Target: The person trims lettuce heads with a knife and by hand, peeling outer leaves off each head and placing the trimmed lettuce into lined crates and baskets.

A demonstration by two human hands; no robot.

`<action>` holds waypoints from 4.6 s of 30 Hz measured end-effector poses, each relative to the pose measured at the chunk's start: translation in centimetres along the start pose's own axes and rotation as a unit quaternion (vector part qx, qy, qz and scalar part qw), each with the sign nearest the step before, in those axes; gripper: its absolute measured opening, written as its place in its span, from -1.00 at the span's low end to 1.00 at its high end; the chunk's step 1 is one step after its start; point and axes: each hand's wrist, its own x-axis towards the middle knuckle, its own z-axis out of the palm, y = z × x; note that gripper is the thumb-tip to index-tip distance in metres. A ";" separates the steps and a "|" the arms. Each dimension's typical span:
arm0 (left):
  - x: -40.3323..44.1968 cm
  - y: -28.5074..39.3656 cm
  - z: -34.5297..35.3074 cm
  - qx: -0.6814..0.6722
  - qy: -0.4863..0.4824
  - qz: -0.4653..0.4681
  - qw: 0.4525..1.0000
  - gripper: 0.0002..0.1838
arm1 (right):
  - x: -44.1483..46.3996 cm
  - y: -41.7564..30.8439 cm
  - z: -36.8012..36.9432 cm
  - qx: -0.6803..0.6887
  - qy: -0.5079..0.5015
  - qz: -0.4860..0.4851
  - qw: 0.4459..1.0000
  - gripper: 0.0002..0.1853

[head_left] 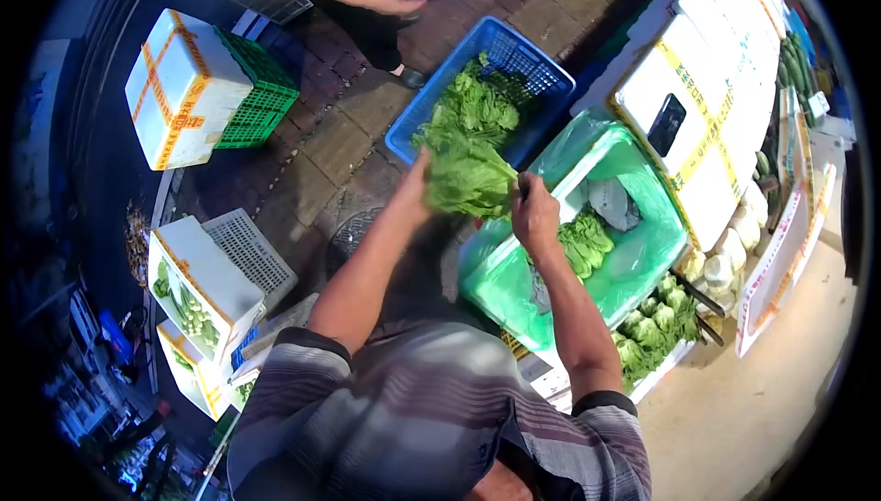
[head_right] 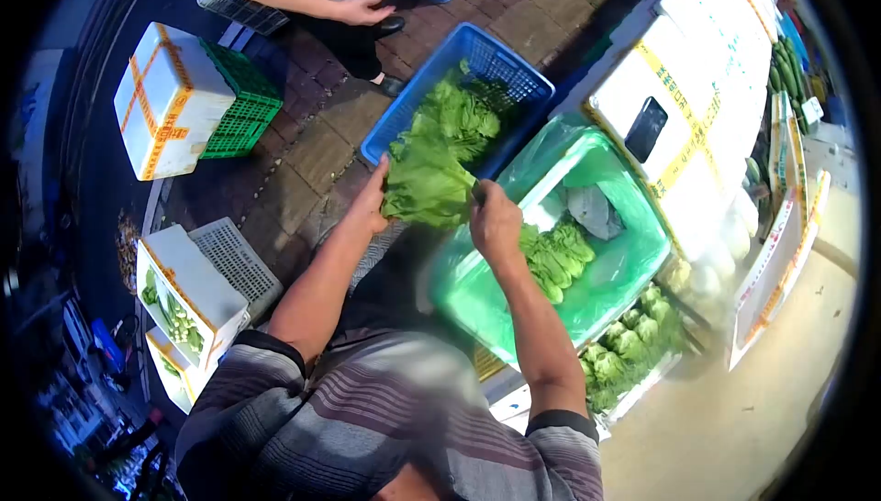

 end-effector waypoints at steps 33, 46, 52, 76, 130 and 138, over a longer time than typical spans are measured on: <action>-0.1 -1.9 4.1 -0.081 -0.175 0.111 0.975 -0.19 | -2.5 -3.4 1.6 0.108 0.021 -0.041 0.993 -0.45; 1.6 -4.9 4.5 -0.068 -0.237 0.122 0.961 -0.20 | -4.8 -2.8 0.9 0.167 0.093 0.102 0.976 -0.83; 1.5 -5.4 5.4 -0.059 -0.248 0.132 0.958 -0.19 | -4.5 -2.7 0.1 0.186 0.114 0.134 0.967 -0.89; 0.7 -4.3 7.2 -0.002 -0.285 0.094 0.954 -0.06 | -2.0 -1.6 -6.0 0.412 0.045 0.318 0.853 -0.44; 13.9 -32.1 5.3 0.863 -0.131 0.158 0.462 -0.36 | -47.2 31.2 -39.3 0.515 0.432 0.432 0.601 -0.55; 5.9 -25.4 12.4 0.718 -0.053 0.430 0.545 -0.45 | -43.3 16.4 -14.9 0.090 0.139 0.625 0.763 -0.30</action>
